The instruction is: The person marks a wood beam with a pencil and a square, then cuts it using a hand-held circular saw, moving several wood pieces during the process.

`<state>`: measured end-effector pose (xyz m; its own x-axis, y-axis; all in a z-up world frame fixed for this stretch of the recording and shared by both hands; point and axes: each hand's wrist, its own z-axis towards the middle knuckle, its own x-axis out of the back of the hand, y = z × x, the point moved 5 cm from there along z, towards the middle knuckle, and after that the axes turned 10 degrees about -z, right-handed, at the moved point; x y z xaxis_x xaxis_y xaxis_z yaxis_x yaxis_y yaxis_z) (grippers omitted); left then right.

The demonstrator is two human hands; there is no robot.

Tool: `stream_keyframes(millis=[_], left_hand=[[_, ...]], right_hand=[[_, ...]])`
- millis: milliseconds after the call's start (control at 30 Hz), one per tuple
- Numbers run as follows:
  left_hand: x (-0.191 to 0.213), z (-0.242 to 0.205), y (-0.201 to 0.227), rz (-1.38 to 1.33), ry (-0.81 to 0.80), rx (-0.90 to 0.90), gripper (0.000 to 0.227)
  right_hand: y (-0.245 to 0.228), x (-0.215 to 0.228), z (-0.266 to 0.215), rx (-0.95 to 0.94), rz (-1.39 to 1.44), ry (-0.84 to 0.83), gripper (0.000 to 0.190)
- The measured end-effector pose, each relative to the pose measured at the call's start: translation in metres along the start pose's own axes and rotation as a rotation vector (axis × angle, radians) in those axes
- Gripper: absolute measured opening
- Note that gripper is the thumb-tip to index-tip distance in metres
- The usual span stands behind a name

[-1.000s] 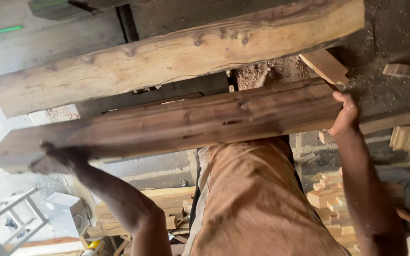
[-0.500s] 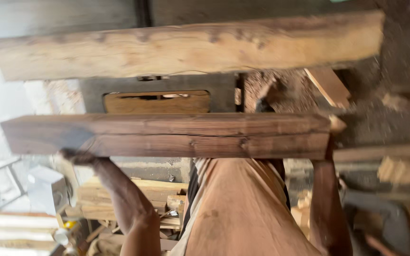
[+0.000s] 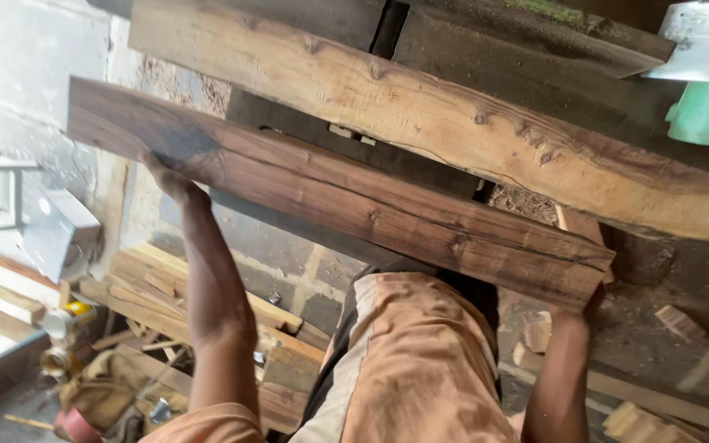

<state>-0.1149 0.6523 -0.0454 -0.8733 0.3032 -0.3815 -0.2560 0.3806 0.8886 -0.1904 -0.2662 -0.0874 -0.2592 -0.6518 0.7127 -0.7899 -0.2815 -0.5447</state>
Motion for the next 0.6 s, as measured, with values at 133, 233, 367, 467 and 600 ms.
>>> stream_keyframes(millis=[133, 233, 367, 467, 600], left_hand=[[-0.015, -0.028, 0.041, 0.628, 0.095, -0.263, 0.065], [-0.060, -0.076, 0.059, 1.008, 0.056, -0.526, 0.061], [-0.140, -0.116, 0.053, 1.150, -0.264, -0.741, 0.055], [-0.205, -0.083, 0.043, 1.117, -0.437, -0.708, 0.050], [-0.285, -0.029, 0.025, 1.147, -0.572, -0.740, 0.045]], right_hand=[[-0.027, 0.018, 0.007, 0.158, -0.175, 0.129, 0.026], [-0.071, 0.049, -0.017, 0.391, -0.214, 0.415, 0.019], [-0.165, 0.061, -0.057, 0.581, 0.197, 0.195, 0.020], [-0.282, 0.021, -0.095, 0.843, 0.236, -0.064, 0.019], [-0.440, -0.080, -0.180, 1.310, 0.037, -0.338, 0.017]])
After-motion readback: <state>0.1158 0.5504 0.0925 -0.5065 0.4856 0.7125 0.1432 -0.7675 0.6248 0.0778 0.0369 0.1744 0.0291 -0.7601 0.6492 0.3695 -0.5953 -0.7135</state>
